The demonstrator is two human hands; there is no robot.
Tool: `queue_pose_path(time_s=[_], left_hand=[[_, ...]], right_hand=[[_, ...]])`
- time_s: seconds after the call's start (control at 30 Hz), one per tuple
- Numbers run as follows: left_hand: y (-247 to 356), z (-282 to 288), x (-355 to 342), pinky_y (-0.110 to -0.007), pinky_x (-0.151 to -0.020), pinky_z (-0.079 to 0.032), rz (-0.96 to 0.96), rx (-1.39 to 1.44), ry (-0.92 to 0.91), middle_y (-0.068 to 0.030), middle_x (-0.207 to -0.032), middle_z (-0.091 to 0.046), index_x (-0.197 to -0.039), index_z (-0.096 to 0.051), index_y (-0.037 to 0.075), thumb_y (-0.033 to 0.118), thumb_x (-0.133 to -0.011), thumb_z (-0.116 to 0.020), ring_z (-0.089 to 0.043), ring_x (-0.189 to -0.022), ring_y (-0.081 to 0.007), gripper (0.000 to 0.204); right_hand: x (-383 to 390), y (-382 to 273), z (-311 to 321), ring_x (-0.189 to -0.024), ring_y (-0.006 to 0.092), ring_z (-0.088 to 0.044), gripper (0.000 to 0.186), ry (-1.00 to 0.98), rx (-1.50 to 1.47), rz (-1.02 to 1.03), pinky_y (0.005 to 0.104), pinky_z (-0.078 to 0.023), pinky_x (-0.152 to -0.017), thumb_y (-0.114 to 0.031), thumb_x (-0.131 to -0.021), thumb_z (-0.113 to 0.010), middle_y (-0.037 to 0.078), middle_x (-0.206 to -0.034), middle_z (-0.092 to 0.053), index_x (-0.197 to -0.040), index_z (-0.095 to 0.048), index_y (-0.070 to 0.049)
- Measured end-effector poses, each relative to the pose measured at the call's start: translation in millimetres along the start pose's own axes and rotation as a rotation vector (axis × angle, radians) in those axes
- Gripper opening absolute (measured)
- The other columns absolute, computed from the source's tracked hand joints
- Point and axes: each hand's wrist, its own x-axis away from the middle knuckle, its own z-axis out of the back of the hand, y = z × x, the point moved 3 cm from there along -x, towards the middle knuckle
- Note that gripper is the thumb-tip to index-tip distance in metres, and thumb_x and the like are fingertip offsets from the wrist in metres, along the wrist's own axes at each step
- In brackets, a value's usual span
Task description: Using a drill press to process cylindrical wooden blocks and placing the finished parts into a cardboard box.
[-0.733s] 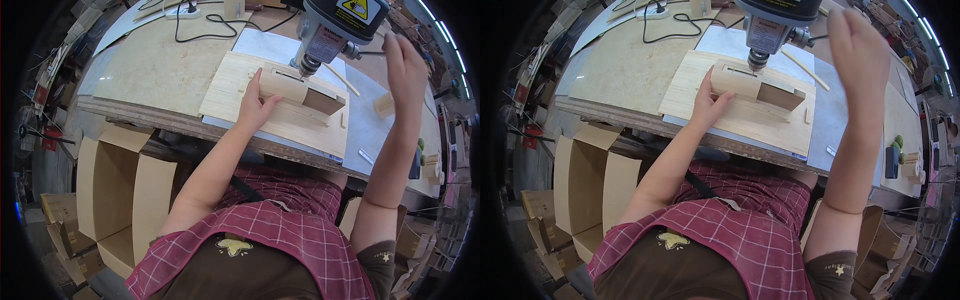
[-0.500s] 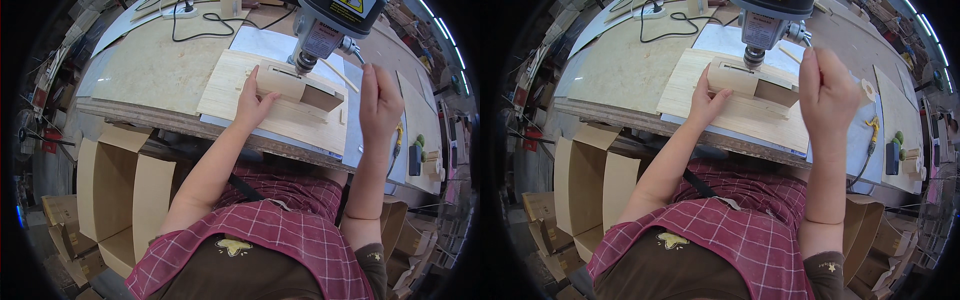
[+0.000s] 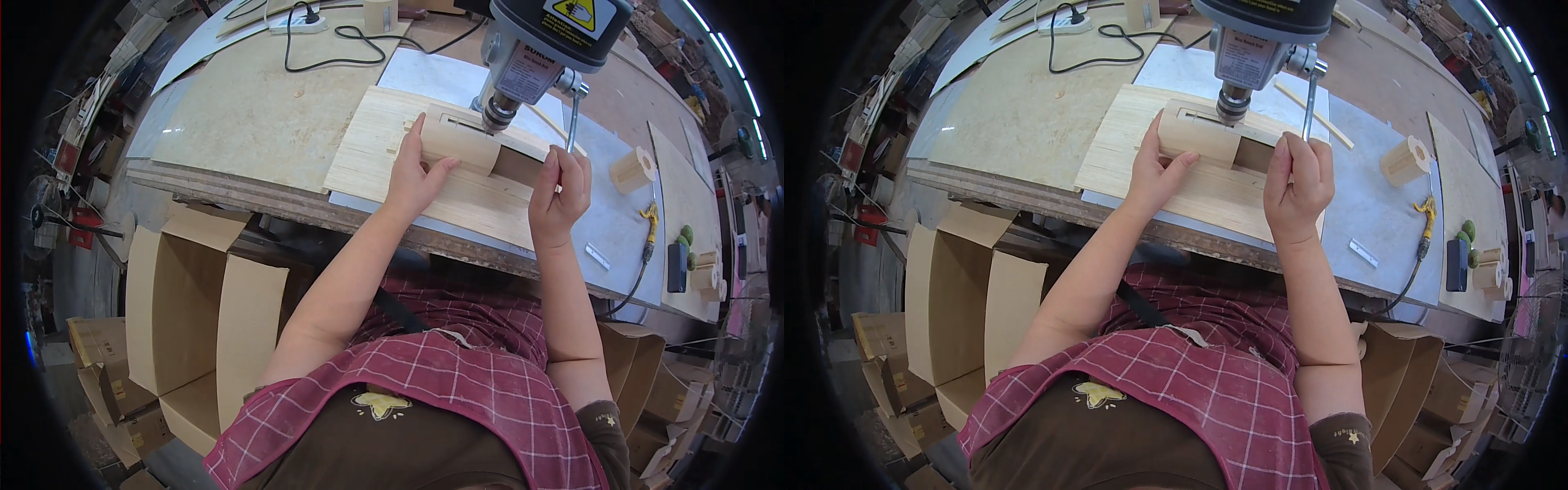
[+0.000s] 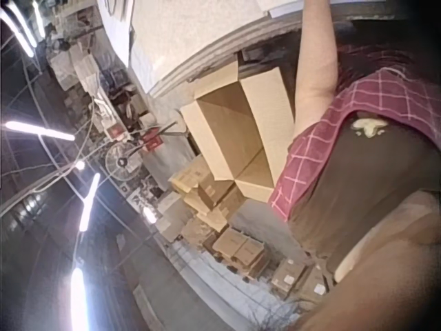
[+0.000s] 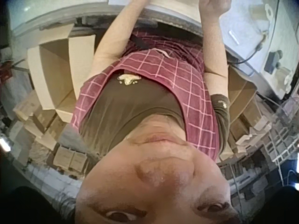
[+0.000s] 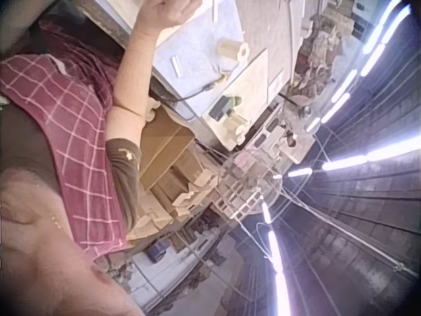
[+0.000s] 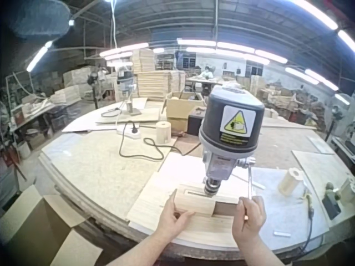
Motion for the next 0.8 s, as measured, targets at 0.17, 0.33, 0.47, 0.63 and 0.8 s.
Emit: queue_pose_path(time_s=[0.17,0.33,0.47,0.63,0.8], left_hand=[[1.3,0.5,0.7,-0.032,-0.081,-0.041,-0.008,0.010,0.006,-0.0178,-0.116,-0.043,-0.131,-0.023,0.002,0.014,-0.070,-0.068,-0.047,-0.102,-0.0269,0.077],[1.2,0.3,2.2,-0.030,-0.075,-0.042,0.047,0.069,-0.010,-0.0158,-0.113,-0.045,-0.131,-0.023,0.003,0.015,-0.070,-0.068,-0.049,-0.096,-0.0245,0.077],[3.8,2.0,2.5,-0.029,-0.073,-0.042,0.010,0.021,0.000,-0.0154,-0.113,-0.045,-0.131,-0.023,0.003,0.016,-0.071,-0.068,-0.049,-0.094,-0.0236,0.076],[7.5,6.9,2.4,-0.029,-0.078,-0.042,0.124,0.025,-0.025,-0.0165,-0.115,-0.045,-0.131,-0.023,0.001,0.018,-0.072,-0.067,-0.049,-0.099,-0.0251,0.076],[10.9,-16.5,1.1,-0.033,-0.081,-0.042,-0.013,-0.087,-0.058,-0.0191,-0.115,-0.045,-0.131,-0.022,0.001,0.021,-0.072,-0.067,-0.049,-0.101,-0.0300,0.077]], right_hand=[[-2.2,-1.5,2.7,-0.052,0.0170,-0.043,0.003,-0.026,-0.015,-0.018,0.0257,-0.036,-0.046,-0.002,-0.078,-0.055,0.008,-0.064,-0.047,-0.079,-0.056,0.000],[-32.8,-14.9,20.2,-0.047,0.0192,-0.042,0.007,-0.087,0.024,-0.010,0.0269,-0.035,-0.045,-0.006,-0.079,-0.056,0.009,-0.058,-0.045,-0.074,-0.055,-0.001],[-92.0,-19.3,38.1,-0.047,0.0229,-0.045,0.019,-0.146,0.161,-0.042,0.0286,-0.036,-0.046,-0.018,-0.083,-0.051,0.013,-0.057,-0.047,-0.074,-0.054,-0.002],[-165.8,30.3,19.0,-0.061,0.0130,-0.050,0.039,-0.268,0.294,-0.062,0.0239,-0.037,-0.058,-0.035,-0.084,-0.043,0.008,-0.065,-0.055,-0.080,-0.057,0.001],[-191.6,106.9,-2.2,-0.058,0.0109,-0.045,0.039,-0.354,0.056,-0.378,0.0236,-0.033,-0.055,-0.035,-0.082,-0.044,0.004,-0.062,-0.052,-0.079,-0.059,0.001]])
